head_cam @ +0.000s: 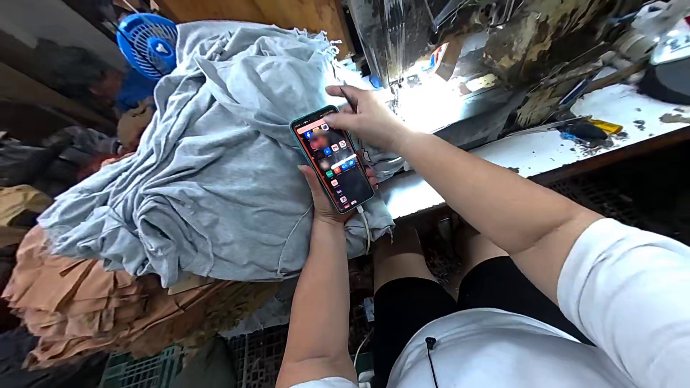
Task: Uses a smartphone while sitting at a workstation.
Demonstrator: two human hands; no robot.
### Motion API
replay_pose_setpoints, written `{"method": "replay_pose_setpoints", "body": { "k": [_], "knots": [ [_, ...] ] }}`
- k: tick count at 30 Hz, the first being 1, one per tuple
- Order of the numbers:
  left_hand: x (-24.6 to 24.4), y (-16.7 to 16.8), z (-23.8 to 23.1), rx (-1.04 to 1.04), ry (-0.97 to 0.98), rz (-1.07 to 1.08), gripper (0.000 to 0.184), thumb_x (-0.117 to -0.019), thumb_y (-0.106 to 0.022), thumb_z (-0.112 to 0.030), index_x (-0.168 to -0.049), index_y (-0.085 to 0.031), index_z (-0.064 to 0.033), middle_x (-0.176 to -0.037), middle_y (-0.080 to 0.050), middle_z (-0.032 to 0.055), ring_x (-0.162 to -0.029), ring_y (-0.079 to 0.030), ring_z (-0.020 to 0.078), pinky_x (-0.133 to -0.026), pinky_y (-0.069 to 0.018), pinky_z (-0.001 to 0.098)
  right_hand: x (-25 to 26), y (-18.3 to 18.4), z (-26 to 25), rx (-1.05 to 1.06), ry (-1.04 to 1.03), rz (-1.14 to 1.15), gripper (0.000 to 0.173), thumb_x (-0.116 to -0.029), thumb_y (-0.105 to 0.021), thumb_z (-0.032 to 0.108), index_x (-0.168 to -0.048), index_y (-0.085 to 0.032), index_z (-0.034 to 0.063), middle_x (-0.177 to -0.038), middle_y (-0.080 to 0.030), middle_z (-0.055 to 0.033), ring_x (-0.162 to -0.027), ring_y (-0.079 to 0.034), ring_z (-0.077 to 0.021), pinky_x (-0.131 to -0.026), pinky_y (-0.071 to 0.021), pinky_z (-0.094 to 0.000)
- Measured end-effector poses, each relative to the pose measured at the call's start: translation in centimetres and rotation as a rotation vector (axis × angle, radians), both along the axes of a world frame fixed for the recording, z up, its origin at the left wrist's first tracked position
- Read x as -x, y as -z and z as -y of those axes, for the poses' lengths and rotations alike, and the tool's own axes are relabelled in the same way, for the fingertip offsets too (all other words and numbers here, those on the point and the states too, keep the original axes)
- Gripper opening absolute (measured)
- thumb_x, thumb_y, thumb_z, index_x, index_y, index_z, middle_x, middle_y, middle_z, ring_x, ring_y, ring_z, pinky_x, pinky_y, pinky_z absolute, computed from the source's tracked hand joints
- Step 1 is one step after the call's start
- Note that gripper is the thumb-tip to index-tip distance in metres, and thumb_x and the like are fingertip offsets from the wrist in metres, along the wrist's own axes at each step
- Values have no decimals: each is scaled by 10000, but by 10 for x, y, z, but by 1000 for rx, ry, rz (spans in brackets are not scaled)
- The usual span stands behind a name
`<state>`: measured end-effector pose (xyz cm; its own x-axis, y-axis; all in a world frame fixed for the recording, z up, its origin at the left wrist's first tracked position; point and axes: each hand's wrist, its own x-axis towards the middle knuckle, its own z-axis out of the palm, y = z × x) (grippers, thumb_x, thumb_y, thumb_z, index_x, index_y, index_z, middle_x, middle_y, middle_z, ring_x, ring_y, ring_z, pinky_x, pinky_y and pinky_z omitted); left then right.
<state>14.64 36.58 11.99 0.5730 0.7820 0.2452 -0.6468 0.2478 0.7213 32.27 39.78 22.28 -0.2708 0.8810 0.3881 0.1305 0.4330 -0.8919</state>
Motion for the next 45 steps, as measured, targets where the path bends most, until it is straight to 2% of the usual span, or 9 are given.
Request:
{"method": "replay_pose_setpoints", "body": {
  "k": [2,4,10,15,17,20,24,38,45],
  "knots": [
    [0,-1,0,0,5,9,926,-646,-660,-880,-1248,-685,-177,-1063,-745,139,-966,-734,315,-857,-608,509,4,11,-3,10,-105,-51,627,-955,-682,172,-1510,-445,3,-1191,-700,-179,-991,-716,-193,-915,-587,-397],
    [0,0,0,-4,4,12,912,-650,-672,-867,-1237,-690,-169,-1061,-744,147,-971,-733,317,-862,-607,506,6,18,-2,-45,-143,-98,620,-941,-688,143,-1495,-449,-4,-1204,-694,-172,-990,-722,-164,-891,-606,-350],
    [-1,-1,2,3,-28,-22,914,-652,-657,-878,-1222,-697,-165,-1056,-748,145,-958,-738,318,-846,-612,507,10,18,2,-127,14,62,619,-915,-771,259,-1437,-525,37,-1184,-714,-133,-1009,-717,-166,-919,-582,-370],
    [0,-1,2,-25,-23,-47,922,-638,-677,-871,-1236,-694,-169,-1063,-750,149,-972,-738,321,-855,-611,507,5,21,3,-126,-23,-22,510,-973,-653,283,-1396,-551,16,-1069,-711,-134,-908,-702,-162,-843,-582,-374],
    [0,-1,2,-17,-50,-57,936,-628,-662,-888,-1227,-697,-170,-1053,-752,146,-957,-740,321,-838,-612,512,3,21,2,-114,-17,-21,505,-978,-627,312,-1389,-559,26,-965,-675,-107,-783,-642,-149,-754,-559,-369],
    [2,2,0,-18,-97,-74,973,-632,-629,-917,-1257,-667,-173,-1068,-741,141,-972,-733,320,-837,-610,527,1,23,1,-91,-18,-54,479,-983,-617,314,-1366,-573,32,-840,-611,-56,-658,-564,-113,-648,-529,-325],
    [1,-1,0,-24,-39,-66,980,-632,-630,-914,-1253,-683,-158,-1067,-742,154,-969,-733,322,-848,-608,520,0,23,1,-90,-28,-77,453,-986,-614,279,-1357,-573,23,-784,-573,-33,-614,-528,-98,-601,-499,-301],
    [-2,-2,0,-17,-23,-65,985,-592,-673,-895,-1235,-693,-149,-1042,-751,144,-945,-737,303,-829,-613,496,-3,27,-2,-126,-22,-62,444,-981,-578,274,-1351,-594,27,-781,-597,-18,-642,-552,-84,-648,-512,-298],
    [-1,-3,0,-23,-58,-71,987,-588,-682,-891,-1227,-688,-139,-1032,-745,157,-924,-736,316,-808,-617,500,-3,28,-5,-116,-78,-73,497,-949,-643,252,-1377,-556,14,-791,-600,-14,-628,-557,-72,-632,-524,-276]
  ]
}}
